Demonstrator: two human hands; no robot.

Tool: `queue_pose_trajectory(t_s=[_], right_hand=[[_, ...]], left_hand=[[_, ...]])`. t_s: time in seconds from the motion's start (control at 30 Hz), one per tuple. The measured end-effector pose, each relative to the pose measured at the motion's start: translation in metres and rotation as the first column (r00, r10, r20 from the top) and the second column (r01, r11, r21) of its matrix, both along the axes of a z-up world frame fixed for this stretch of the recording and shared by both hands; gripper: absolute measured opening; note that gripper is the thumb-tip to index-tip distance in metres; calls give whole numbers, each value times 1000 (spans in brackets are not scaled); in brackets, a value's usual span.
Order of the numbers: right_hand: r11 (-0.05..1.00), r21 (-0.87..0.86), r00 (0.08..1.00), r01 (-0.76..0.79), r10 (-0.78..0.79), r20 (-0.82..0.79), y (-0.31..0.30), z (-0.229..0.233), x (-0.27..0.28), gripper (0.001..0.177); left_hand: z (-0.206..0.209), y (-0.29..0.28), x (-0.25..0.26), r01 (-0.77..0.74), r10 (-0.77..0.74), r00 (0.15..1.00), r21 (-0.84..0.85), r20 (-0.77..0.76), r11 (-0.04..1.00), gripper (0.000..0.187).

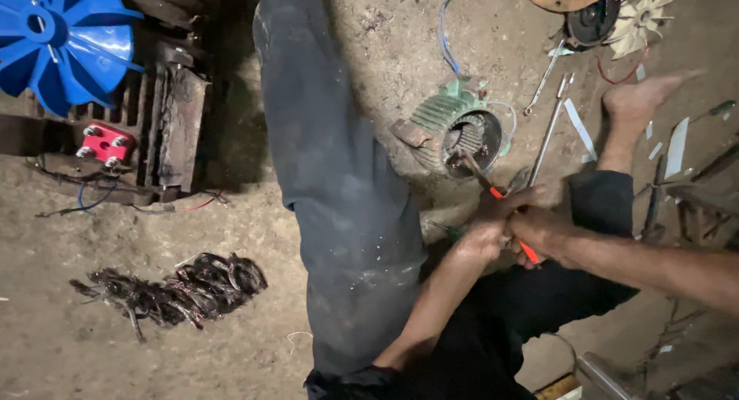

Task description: The person sits on the floor and uses pliers and a screwdriver to remove copper wire coils from a motor stator. They repeatedly pull and cut the wires, placing the removed copper pieces on the floor beside them.

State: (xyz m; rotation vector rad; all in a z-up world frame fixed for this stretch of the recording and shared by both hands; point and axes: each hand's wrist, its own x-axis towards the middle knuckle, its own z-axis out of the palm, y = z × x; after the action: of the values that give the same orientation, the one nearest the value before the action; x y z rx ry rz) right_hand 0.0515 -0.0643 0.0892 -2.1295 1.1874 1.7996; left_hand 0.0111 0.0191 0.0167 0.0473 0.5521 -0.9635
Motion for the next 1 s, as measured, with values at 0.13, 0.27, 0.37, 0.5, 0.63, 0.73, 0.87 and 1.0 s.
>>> queue_pose_trajectory(t_s=[0.13, 0.27, 0.37, 0.5, 0.63, 0.73, 0.87, 1.0], right_hand=[[996, -85, 999, -22, 24, 21, -7, -9, -11, 39], [995, -44, 995, -92, 93, 38, -9, -12, -19, 43], [995, -66, 995, -80, 84, 55, -5, -12, -28, 44], [997, -23, 990, -79, 81, 113, -4, -9, -32, 44], [823, 171, 840, -542, 531, 111, -16, -2, -19, 38], [360, 145, 387, -922, 829, 403, -28, 7, 10, 41], [747, 208, 772, -631, 632, 73, -32, 2, 30, 44], [483, 232, 529, -845, 820, 219, -26, -10, 32, 30]], left_hand=[[-18, -24, -12, -113, 123, 987, 100, -103, 989, 20], [-37, -49, -23, -175, 192, 977, 166, -91, 970, 26], [-42, -55, -32, -179, 210, 964, 186, -164, 966, 18], [-34, -46, -30, -202, 243, 941, 185, -234, 962, 21], [-22, -25, -30, -134, 148, 981, 111, -123, 985, 36], [-18, -21, -22, -258, 270, 949, 93, -165, 962, 47], [-31, -30, -36, -329, 320, 920, -2, -228, 944, 58], [-51, -59, -46, -401, 406, 866, 80, -292, 913, 51]])
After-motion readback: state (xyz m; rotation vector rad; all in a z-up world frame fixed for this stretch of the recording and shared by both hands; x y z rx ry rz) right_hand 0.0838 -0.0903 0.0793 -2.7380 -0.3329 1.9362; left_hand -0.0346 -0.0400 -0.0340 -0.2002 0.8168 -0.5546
